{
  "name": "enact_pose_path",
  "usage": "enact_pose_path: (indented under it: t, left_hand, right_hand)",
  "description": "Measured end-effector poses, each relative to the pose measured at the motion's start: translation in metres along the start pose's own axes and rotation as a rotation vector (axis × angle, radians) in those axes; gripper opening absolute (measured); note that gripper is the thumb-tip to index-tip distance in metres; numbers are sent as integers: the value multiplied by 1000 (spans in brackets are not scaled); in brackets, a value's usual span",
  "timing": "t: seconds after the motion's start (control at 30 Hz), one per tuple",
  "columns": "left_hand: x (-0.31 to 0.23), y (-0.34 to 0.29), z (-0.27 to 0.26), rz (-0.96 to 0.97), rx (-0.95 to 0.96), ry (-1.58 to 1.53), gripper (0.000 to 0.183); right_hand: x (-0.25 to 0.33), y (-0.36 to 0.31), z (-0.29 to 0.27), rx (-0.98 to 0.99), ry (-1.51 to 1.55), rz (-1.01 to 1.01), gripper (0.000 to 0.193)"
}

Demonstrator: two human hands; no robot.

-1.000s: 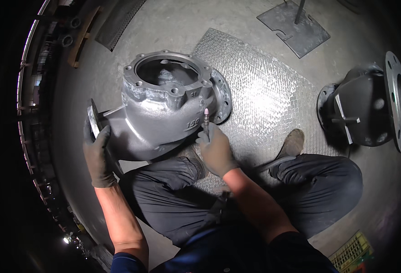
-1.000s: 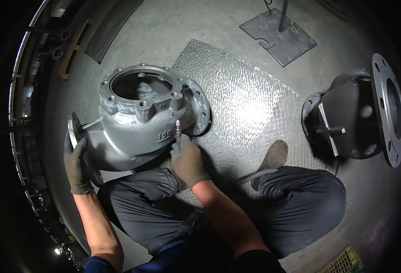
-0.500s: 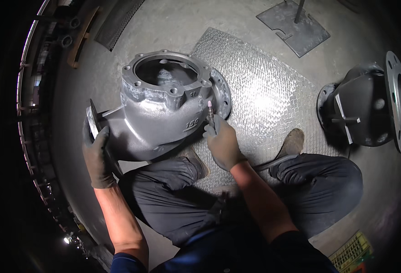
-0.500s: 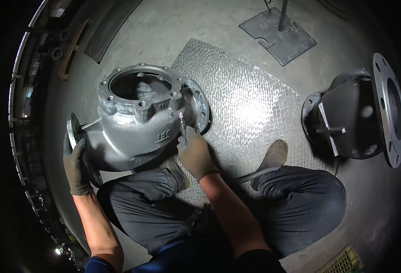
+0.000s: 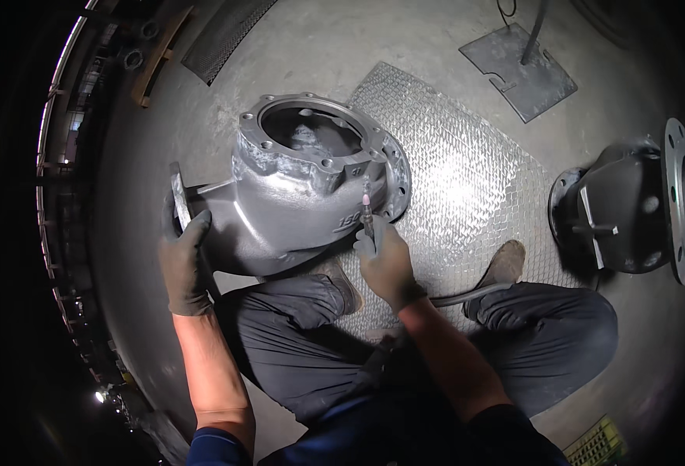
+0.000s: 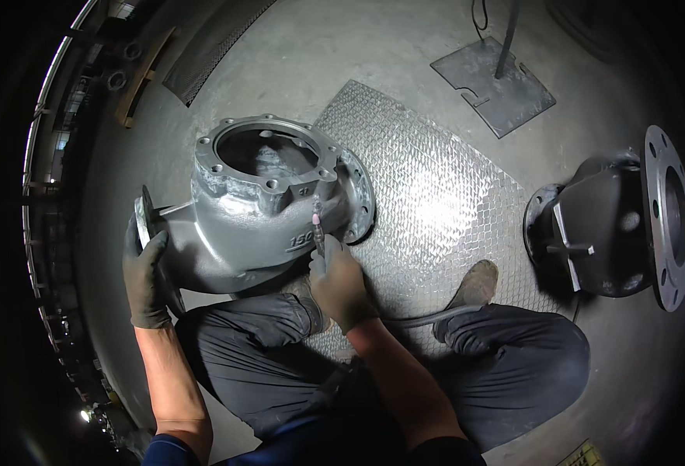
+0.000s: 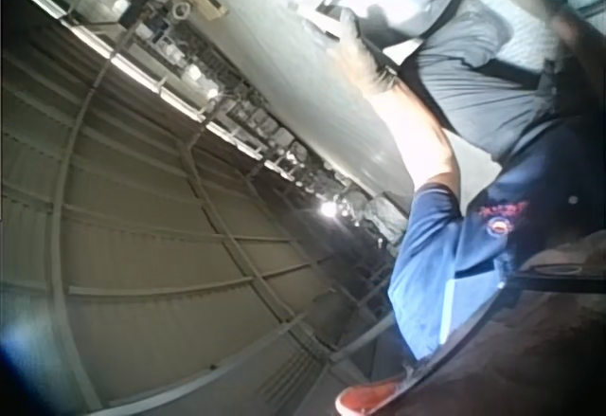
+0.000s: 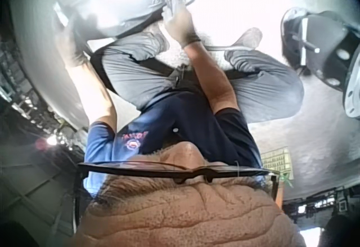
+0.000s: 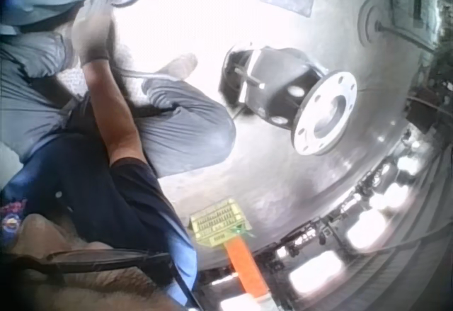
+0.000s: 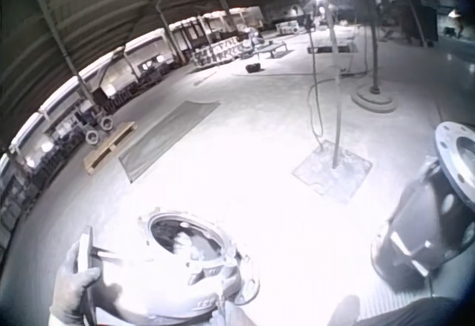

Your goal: The person polishes or grinds the surface of a metal component using a die grinder.

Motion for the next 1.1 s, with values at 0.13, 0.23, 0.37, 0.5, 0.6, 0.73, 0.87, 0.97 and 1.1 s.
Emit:
enact_pose_path:
  t: [0.13, 0.23, 0.37, 0.5, 0.6, 0.73, 0.87, 0.97, 1.1]
  left_hand:
    - [1, -1, -6, -11, -30, 72, 86]
    - [-4, -5, 1, -35, -22, -7, 75]
    - [5, -15, -2, -66, 20, -51, 88]
    - [29, -50, -24, 303, 46, 527, 110]
    - [58, -57, -30, 159, 148, 482, 105]
    - [45, -53, -26, 267, 48, 553, 97]
    - [49, -44, -24, 400, -16, 567, 95]
    - [51, -39, -22, 436, -32, 588, 94]
    - [48, -40, -24, 372, -27, 537, 93]
  right_hand:
    - [2, -1, 5, 90, -81, 42, 16]
    - [5, -3, -2, 27, 13, -31, 19]
    - [3, 1, -18, 126, -153, 31, 26]
    - [-2, 19, -59, 0, -106, 9, 28]
    - [12, 24, -61, -82, 277, 219, 34]
    - [37, 24, -74, -29, 206, 204, 41]
    - [39, 22, -78, -46, 182, 206, 44]
    - [37, 18, -86, -90, 131, 220, 44]
    - [57, 10, -71, -24, 106, 120, 45]
Point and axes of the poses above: each hand's wrist, its own y-axis towards the middle knuckle, its own z-axis out of the palm, x = y × z, the point moved 7 cm from there along y, towards the middle knuckle, and after that the axes turned 13 degrees about y, right-handed, at the moved point
